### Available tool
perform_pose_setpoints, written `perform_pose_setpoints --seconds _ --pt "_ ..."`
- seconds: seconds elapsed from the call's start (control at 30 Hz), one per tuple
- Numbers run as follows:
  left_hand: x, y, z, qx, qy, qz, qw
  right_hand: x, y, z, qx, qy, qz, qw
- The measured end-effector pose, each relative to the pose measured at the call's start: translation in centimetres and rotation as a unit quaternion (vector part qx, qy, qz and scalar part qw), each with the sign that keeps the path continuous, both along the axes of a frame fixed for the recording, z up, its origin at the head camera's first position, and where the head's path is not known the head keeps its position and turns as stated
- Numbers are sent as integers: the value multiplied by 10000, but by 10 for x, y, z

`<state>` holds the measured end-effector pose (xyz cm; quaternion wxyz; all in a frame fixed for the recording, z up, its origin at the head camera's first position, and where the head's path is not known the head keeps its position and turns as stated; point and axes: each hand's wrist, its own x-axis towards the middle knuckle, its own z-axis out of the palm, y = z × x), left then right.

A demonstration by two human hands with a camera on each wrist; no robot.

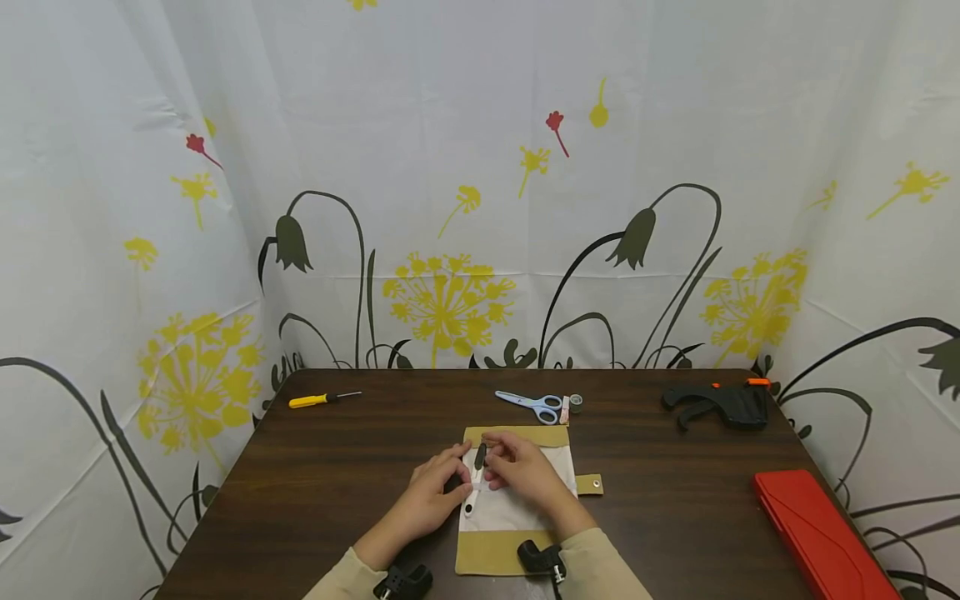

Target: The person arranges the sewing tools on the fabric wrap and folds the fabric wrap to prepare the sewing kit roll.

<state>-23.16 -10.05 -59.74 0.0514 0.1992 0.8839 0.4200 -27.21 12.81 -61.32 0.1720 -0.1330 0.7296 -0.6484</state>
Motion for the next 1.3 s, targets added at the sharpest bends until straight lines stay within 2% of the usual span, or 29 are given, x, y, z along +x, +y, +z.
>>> perform_pose_setpoints --seconds 0.37,0.73,0.83,0.9,1.0,1.1,1.2,1.3 --pt "0 0 2 -27 -64 14 10000 1 -2 4 101 48 47 9999" --pt "2 -2 0 -47 38 7 10000 2 -1 2 80 48 50 9999" --pt "3 -2 0 -57 1 34 10000 1 2 1 -154 -116 49 9998" --pt "3 -2 0 -48 15 49 10000 -1 5 0 -559 -303 -49 9980" --pt "3 -2 2 -14 70 64 10000 -4 14 -1 -1490 -573 -269 9868" --pt "2 -2 2 -34 71 76 9999 -6 25 0 -2438 -641 -457 9666" --pt "1 -2 2 -60 68 45 9999 -8 40 3 -3184 -470 -726 9440" --pt "0 -2 1 -60 71 21 10000 -12 61 5 -3546 -162 -1085 9286"
